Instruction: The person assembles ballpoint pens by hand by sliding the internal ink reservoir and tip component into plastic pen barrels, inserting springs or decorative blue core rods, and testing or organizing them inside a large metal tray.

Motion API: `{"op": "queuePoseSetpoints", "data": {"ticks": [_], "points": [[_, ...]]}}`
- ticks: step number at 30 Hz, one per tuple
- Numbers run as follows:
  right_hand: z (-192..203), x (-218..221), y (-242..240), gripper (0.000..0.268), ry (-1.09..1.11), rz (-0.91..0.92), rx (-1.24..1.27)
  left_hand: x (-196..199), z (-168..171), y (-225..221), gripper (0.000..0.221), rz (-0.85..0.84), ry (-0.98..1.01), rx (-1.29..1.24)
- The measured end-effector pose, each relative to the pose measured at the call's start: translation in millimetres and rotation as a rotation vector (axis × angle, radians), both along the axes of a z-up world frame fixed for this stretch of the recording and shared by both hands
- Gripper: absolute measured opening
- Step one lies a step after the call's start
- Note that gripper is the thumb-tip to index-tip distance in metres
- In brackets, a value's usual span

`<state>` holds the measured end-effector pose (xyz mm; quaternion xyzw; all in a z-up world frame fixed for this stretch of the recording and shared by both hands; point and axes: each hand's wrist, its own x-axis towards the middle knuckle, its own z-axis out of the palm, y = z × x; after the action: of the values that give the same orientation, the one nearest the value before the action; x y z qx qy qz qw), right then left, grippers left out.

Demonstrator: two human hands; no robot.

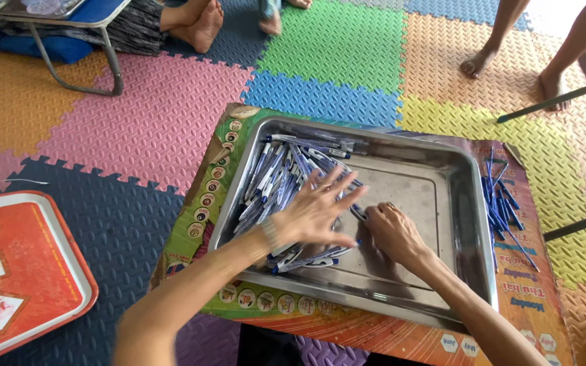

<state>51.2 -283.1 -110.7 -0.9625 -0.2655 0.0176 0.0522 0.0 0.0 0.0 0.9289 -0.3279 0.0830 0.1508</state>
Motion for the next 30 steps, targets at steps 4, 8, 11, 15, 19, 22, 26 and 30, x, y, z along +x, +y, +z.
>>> {"op": "queuePoseSetpoints", "data": {"ticks": [4, 8, 11, 15, 19, 22, 26, 30], "points": [[1, -14, -54, 0.029, -0.031, -0.036, -0.09, 52, -5, -35, 0.139, 0.037, 0.232, 0.215], [98, -51, -92, 0.025, 0.276, -0.189, 0.026, 47, 12, -36, 0.143, -0.023, 0.434, 0.42], [131, -62, -124, 0.03, 0.378, -0.445, 0.097, 38, 12, -11, 0.138, -0.076, 0.41, 0.478], [137, -66, -152, 0.029, 0.266, -0.499, 0.652, 33, 12, 16, 0.129, -0.051, 0.34, 0.421], [191, -72, -95, 0.027, 0.299, -0.45, 1.037, 3, 33, -14, 0.116, -0.072, 0.296, 0.408], [189, -60, -61, 0.024, 0.302, -0.498, 1.188, -3, 5, -38, 0.109, -0.297, 0.11, 0.439], [166, -41, -26, 0.026, 0.376, -0.44, 1.485, 5, -6, -32, 0.074, -0.163, 0.106, 0.549], [121, -9, -20, 0.026, 0.364, -0.277, 1.435, 19, -50, -13, 0.058, 0.06, -0.37, 0.006]]}}
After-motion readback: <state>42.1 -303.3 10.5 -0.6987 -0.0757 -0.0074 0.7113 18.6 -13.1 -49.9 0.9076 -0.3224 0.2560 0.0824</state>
